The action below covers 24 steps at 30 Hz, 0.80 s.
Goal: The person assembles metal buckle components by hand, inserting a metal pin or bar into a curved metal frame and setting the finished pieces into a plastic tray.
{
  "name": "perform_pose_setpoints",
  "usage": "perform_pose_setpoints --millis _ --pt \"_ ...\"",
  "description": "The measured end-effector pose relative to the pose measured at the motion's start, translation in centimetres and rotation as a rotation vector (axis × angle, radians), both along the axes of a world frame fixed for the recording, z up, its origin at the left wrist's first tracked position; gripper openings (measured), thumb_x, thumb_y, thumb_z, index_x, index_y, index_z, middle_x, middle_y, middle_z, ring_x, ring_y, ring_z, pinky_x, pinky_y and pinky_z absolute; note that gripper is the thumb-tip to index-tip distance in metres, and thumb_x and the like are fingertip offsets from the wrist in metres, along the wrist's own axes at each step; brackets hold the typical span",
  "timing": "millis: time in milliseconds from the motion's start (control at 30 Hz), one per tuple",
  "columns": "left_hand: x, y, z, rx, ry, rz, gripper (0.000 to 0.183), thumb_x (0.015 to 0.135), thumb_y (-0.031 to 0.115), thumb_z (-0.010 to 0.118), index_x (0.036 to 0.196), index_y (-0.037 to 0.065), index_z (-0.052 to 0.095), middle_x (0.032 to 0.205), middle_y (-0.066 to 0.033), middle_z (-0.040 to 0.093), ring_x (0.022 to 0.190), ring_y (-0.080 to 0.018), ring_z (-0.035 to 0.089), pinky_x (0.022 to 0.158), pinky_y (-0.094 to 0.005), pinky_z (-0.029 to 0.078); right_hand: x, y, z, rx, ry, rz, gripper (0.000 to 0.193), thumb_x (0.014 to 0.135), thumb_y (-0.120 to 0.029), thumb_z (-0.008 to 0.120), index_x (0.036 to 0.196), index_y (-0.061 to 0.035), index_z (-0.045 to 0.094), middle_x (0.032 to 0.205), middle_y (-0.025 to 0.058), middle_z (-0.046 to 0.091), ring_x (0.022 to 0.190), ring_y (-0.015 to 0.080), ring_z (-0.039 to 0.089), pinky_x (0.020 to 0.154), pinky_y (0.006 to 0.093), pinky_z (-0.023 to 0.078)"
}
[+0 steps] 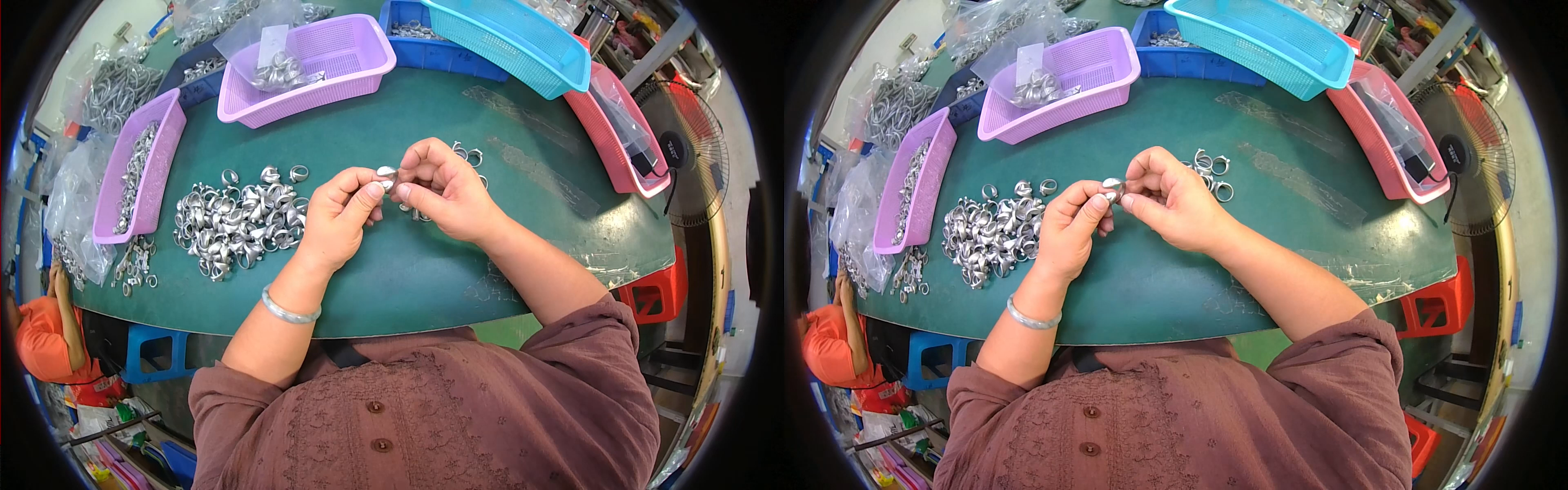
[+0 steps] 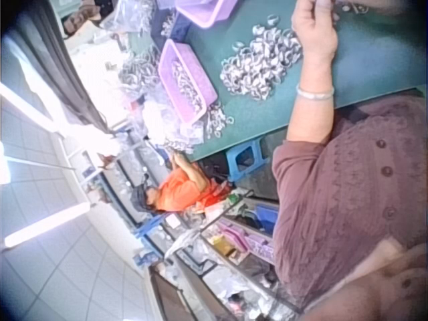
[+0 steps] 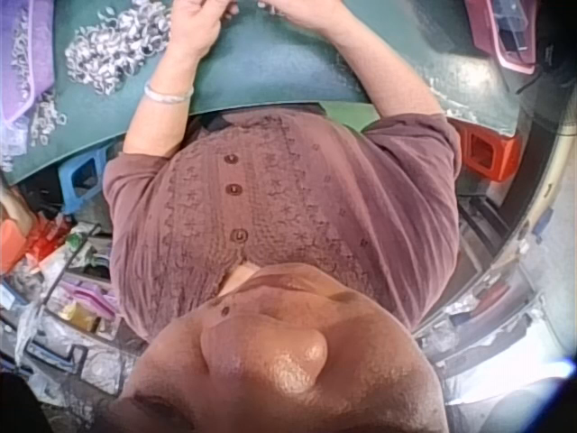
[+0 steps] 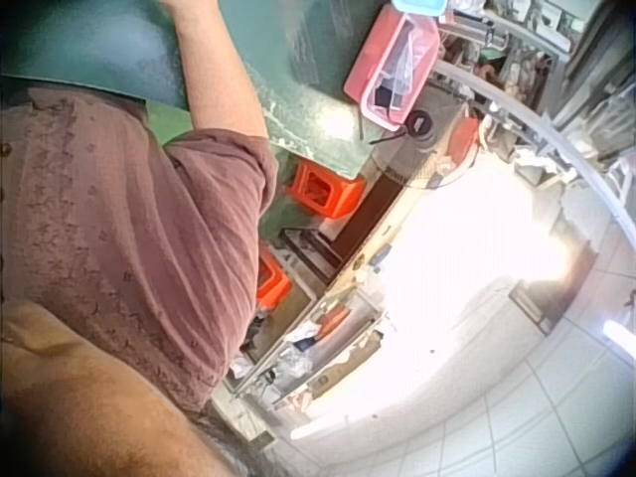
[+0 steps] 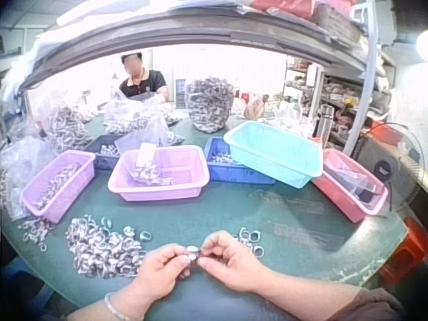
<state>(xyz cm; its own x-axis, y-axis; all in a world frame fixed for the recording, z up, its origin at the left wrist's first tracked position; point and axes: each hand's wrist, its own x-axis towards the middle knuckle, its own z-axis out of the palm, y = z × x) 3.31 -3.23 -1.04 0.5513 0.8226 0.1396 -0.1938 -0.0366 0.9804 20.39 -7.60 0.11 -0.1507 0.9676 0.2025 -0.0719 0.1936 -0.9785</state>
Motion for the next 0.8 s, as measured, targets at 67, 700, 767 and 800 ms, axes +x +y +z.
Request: perform_pose_setpoints --millis 67,700,767,800 --pt "-0.02 0.09 0.0 -0.046 -0.027 -0.033 0.016 0.088 0.018 0.052 0.092 0.003 0.057 0.072 0.0008 0.054 0.063 -0.007 0.049 0.057 -0.0195 0.039 0.03 0.04 -0.02 0.006 0.028 0.006 0.019 0.083 -0.002 0.053 0.099 -0.0042 0.043 0.088 0.0044 0.056 0.08 0.0099 0.055 0.068 0.0227 0.044" --pt "-0.11 0.02 -0.05 0.175 0.091 -0.016 0.015 0.092 0.019 0.045 0.094 0.007 0.054 0.075 0.0044 0.051 0.066 -0.004 0.046 0.057 -0.0171 0.037 -0.16 -0.07 0.78 -0.104 0.001 0.026 0.02 0.083 -0.007 0.056 0.1 0.001 0.052 0.088 0.0025 0.057 0.08 0.0068 0.053 0.072 0.0214 0.044" --pt "-0.09 0.0 0.0 0.161 0.082 0.004 0.015 0.091 0.014 0.046 0.09 0.004 0.056 0.076 0.0016 0.055 0.064 -0.0052 0.047 0.057 -0.0191 0.041 -0.1 -0.09 0.79 -0.113 -0.01 0.023 0.018 0.082 -0.007 0.057 0.099 0.0008 0.053 0.088 0.0025 0.057 0.079 0.0066 0.053 0.072 0.0216 0.044" --pt "-0.08 -0.01 0.03 0.16 0.082 0.006 0.015 0.091 0.014 0.046 0.09 0.004 0.056 0.076 0.0016 0.055 0.064 -0.0052 0.047 0.057 -0.0191 0.041 -0.08 -0.09 0.8 -0.114 -0.016 0.021 0.017 0.082 -0.007 0.057 0.097 0.0006 0.053 0.086 0.002 0.057 0.079 0.0063 0.053 0.072 0.0214 0.044"
